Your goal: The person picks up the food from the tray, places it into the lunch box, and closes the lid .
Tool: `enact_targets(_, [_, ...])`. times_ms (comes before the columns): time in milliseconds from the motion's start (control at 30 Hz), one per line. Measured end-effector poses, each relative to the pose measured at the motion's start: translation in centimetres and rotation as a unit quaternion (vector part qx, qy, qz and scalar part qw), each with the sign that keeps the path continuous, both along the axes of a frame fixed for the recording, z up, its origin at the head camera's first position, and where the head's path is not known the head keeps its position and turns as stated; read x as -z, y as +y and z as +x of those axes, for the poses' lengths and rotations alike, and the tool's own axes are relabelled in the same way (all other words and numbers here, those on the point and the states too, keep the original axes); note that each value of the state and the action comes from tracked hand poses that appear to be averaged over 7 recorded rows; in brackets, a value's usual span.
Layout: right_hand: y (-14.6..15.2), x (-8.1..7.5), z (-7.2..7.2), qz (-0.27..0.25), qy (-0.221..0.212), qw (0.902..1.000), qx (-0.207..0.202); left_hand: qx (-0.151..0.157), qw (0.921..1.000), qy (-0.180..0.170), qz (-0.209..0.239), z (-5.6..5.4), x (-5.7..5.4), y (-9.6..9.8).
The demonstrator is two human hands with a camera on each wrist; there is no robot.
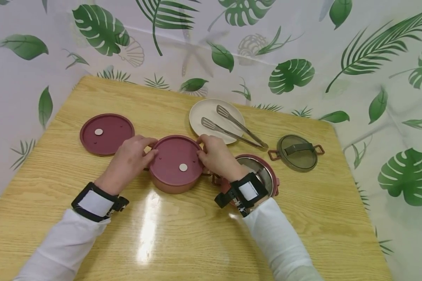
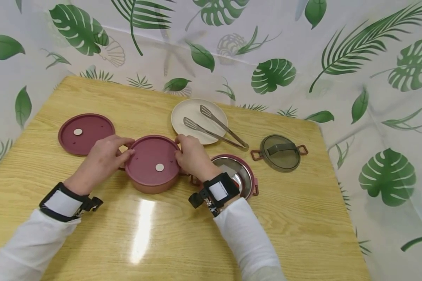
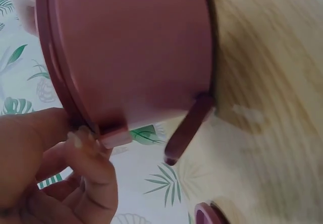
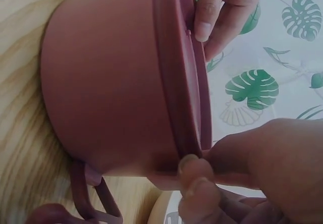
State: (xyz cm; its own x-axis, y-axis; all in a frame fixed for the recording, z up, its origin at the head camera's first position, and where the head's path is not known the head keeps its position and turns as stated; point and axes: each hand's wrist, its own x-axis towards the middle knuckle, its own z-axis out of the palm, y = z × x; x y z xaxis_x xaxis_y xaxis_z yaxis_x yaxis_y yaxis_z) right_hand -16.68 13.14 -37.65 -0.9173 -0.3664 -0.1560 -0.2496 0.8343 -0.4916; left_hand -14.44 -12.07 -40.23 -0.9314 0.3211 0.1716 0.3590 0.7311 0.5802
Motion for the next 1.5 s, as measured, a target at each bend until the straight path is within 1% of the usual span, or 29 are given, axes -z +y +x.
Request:
enact_targets(100, [0.0, 0.2, 0.1, 0.004, 0.004, 1.0, 0.001, -0.003, 0.9999, 0.01, 0.003, 0.1, 0.3, -0.2])
enact_targets(267, [0.0, 0.3, 0.1, 0.011, 0.004, 0.9999, 0.003, -0.008, 0.9997, 0.016, 0.015, 0.2, 0.8, -0.3])
enact_targets(333, [0.0, 0.4, 0.2, 0.012, 0.007, 0.9999, 0.005, -0.005, 0.9996, 0.021, 0.02, 0.3, 1.0, -0.4])
enact_targets(433, [0.2, 0.6, 0.7, 0.025, 0.024, 0.9994, 0.0, 0.009, 0.9995, 0.02, 0.021, 0.4, 1.1, -1.0])
enact_targets(500, [0.4, 0.6, 1.4, 0.041, 0.04, 0.9983, -0.008, 0.023, 0.9995, 0.012, 0.017, 0.5, 1.2, -1.6])
enact_targets(600, [0.8, 0.2, 2.5, 0.062, 0.054, 0.9961, -0.03, 0.044, 0.9989, -0.014, -0.001, 0.7, 1.1, -2.7])
enact_targets(733, [1.2, -0.2, 3.8, 0.064, 0.044, 0.9949, -0.065, 0.07, 0.9961, -0.049, -0.023, 0.7, 1.0, -3.6])
enact_targets(833, [1.2, -0.3, 4.2, 0.062, 0.048, 0.9931, -0.087, 0.078, 0.9947, -0.058, -0.033, 0.6, 0.9, -3.8])
enact_targets(900, [1.3, -0.2, 4.4, 0.065, 0.054, 0.9927, -0.086, 0.078, 0.9946, -0.056, -0.038, 0.6, 1.0, -3.8])
enact_targets(967, [1.4, -0.1, 4.5, 0.073, 0.051, 0.9931, -0.076, 0.077, 0.995, -0.044, -0.045, 0.7, 1.0, -3.7])
enact_targets(1100, [1.6, 0.2, 4.9, 0.084, 0.046, 0.9936, -0.06, 0.075, 0.995, -0.004, -0.065, 0.8, 0.9, -3.4])
enact_targets(1200, [1.6, 0.3, 5.0, 0.086, 0.06, 0.9926, -0.062, 0.072, 0.9939, 0.019, -0.081, 0.9, 0.7, -3.4])
enact_targets(1267, [1.5, 0.3, 4.9, 0.09, 0.074, 0.9911, -0.065, 0.07, 0.9933, 0.023, -0.089, 0.9, 0.5, -3.3])
enact_targets(1400, [1.4, 0.2, 4.8, 0.104, 0.102, 0.9868, -0.071, 0.064, 0.9934, 0.013, -0.094, 1.2, 0.3, -3.2])
enact_targets(1500, [1.5, 0.1, 4.8, 0.114, 0.107, 0.9849, -0.075, 0.063, 0.9935, 0.013, -0.094, 1.5, 0.2, -2.9])
